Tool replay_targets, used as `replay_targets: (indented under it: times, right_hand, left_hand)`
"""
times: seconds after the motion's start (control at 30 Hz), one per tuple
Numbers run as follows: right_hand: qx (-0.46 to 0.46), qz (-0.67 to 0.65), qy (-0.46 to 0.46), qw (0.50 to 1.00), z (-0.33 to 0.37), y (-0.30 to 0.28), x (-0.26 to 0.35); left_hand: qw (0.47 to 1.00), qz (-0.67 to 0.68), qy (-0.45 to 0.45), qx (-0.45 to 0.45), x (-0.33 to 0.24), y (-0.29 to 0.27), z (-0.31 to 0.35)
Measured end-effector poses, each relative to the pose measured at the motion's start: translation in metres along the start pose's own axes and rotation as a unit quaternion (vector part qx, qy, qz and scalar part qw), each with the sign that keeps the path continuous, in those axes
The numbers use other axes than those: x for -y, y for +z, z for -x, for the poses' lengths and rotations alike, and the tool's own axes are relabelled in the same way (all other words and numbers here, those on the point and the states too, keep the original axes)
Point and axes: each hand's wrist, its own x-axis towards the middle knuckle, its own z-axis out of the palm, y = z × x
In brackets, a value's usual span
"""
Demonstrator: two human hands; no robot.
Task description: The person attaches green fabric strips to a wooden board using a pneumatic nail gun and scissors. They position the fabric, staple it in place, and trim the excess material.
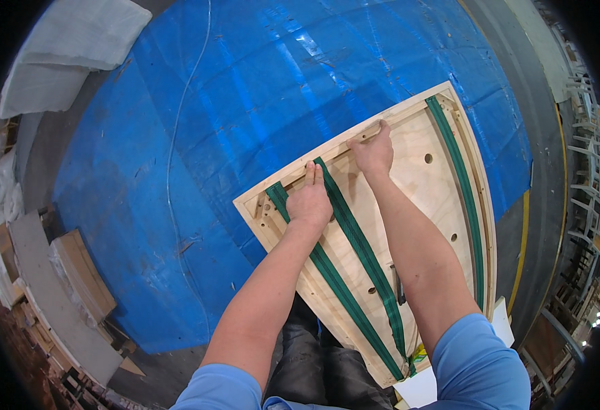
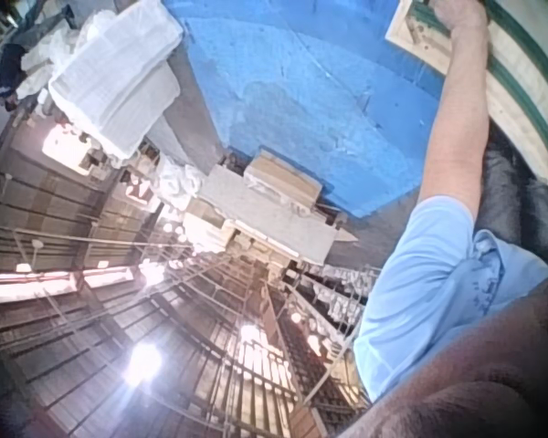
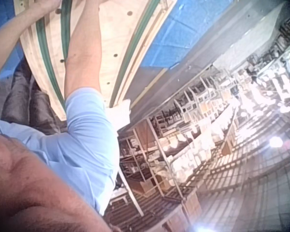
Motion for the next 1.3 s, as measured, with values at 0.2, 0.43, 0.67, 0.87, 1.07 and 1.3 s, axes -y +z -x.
replay_targets:
  times: [0.2, 0.43, 0.67, 0.87, 1.07, 1.3]
  right_hand:
    - [0.019, 0.034, 0.025, 0.999, 0.003, -0.004, 0.008]
    - [0.006, 0.132, 0.029, 0.991, -0.002, -0.013, 0.015]
    - [0.024, 0.185, -0.019, 0.982, -0.015, -0.024, 0.009]
    - [0.071, 0.218, -0.028, 0.973, -0.025, -0.033, 0.015]
    - [0.081, 0.219, -0.026, 0.972, -0.029, -0.035, 0.014]
    - [0.084, 0.218, -0.022, 0.972, -0.029, -0.036, 0.012]
  left_hand:
    - [1.0, 0.002, 0.013, -0.026, 0.007, 0.007, -0.004]
    - [1.0, -0.004, 0.015, -0.024, 0.007, 0.01, -0.006]
    - [1.0, -0.007, 0.007, -0.015, 0.001, 0.003, -0.003]
    - [1.0, -0.018, 0.011, -0.014, 0.005, 0.004, -0.005]
    - [1.0, -0.02, 0.008, -0.016, 0.003, 0.004, -0.005]
    - [1.0, -0.02, 0.006, -0.018, 0.001, 0.003, -0.005]
